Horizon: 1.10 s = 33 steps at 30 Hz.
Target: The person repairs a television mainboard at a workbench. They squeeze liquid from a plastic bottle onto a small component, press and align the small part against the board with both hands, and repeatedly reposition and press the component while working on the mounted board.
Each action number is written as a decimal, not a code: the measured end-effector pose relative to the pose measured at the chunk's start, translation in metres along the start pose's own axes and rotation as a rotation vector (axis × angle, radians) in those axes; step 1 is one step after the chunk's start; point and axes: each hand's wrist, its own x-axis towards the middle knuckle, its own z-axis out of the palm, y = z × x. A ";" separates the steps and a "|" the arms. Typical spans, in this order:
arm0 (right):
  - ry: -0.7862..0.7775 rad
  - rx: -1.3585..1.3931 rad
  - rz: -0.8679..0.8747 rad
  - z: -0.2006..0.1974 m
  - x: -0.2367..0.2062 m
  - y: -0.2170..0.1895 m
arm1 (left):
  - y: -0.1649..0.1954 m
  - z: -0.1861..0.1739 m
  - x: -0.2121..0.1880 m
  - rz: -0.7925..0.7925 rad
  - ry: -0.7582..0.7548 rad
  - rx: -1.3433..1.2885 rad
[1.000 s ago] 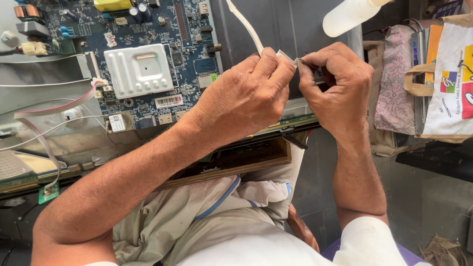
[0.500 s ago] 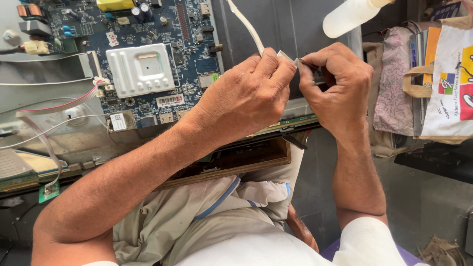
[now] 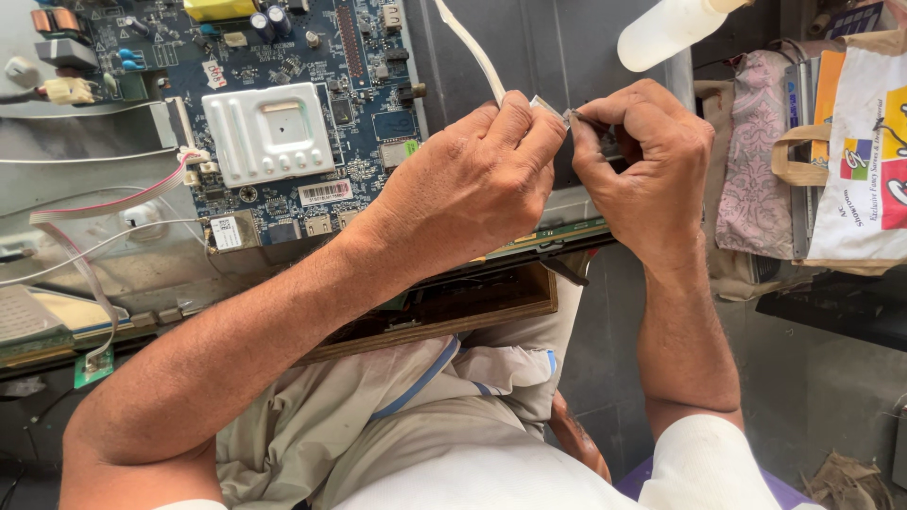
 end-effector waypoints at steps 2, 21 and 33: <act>-0.007 0.007 -0.012 0.000 0.000 0.000 | 0.000 0.000 0.000 -0.002 -0.005 -0.006; 0.009 -0.006 -0.004 0.001 0.002 -0.003 | 0.000 -0.003 0.000 -0.002 -0.013 -0.033; 0.008 -0.004 0.018 0.001 0.002 -0.004 | -0.001 -0.004 0.000 -0.006 -0.004 -0.030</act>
